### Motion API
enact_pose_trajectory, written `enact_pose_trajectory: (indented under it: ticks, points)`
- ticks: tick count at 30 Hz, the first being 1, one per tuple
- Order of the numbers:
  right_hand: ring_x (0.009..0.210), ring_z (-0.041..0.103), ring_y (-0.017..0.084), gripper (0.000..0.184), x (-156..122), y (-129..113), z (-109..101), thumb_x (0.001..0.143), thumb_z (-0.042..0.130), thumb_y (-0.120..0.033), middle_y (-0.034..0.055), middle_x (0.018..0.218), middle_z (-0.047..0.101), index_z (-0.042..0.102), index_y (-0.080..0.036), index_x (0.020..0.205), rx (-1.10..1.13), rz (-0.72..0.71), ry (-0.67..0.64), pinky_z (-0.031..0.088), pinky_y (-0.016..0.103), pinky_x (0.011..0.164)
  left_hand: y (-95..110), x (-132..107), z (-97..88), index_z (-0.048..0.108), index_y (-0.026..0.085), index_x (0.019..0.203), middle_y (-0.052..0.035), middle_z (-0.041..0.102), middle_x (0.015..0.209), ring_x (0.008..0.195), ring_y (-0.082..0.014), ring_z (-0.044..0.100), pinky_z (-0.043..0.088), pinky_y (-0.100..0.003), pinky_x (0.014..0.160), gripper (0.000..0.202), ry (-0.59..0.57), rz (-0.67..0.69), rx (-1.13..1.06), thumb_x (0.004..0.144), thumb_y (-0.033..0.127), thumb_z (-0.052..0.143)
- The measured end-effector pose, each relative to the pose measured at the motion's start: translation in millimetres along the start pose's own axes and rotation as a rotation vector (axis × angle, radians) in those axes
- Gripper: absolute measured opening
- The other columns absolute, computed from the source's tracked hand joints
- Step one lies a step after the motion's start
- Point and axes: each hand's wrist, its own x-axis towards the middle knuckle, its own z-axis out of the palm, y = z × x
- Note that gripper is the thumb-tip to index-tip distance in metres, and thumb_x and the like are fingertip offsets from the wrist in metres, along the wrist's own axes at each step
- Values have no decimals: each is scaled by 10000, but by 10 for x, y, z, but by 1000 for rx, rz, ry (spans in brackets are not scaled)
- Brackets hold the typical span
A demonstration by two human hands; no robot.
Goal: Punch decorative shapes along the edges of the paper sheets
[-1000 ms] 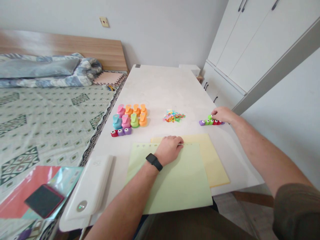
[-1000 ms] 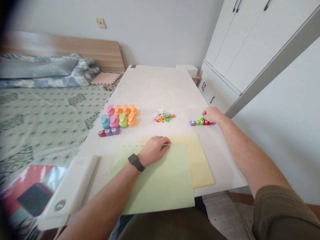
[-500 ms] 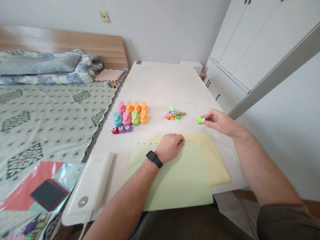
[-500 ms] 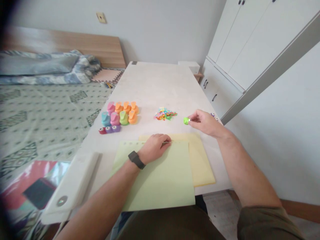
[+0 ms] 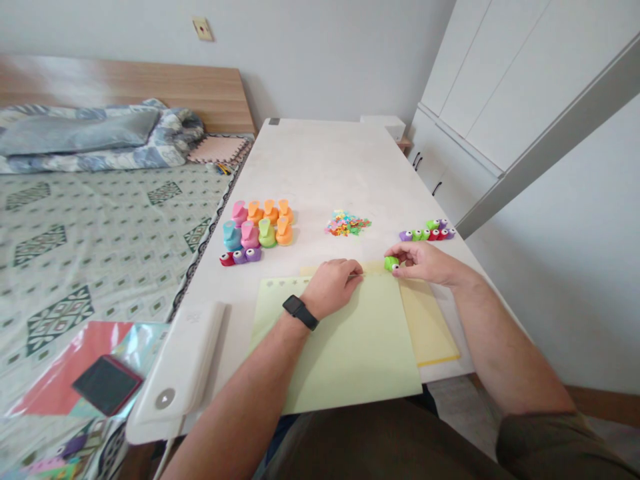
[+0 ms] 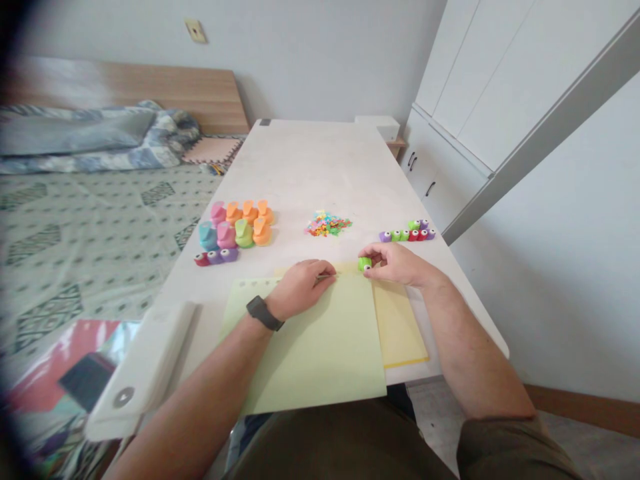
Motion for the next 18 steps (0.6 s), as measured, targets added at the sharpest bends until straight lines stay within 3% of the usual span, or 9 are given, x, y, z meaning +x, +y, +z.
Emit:
enact_pose_trajectory:
  ticks: [18]
  points:
    - [848,653,177,413,-33,-5,78,780,785,-343,66,1012,703,635,-190,1133,90,1,-10,538,322,769,-9,4,5,658,203,967,-41,720,931,864,-186,654,482,-307,792,113,-7,-12,-2,950,256,560]
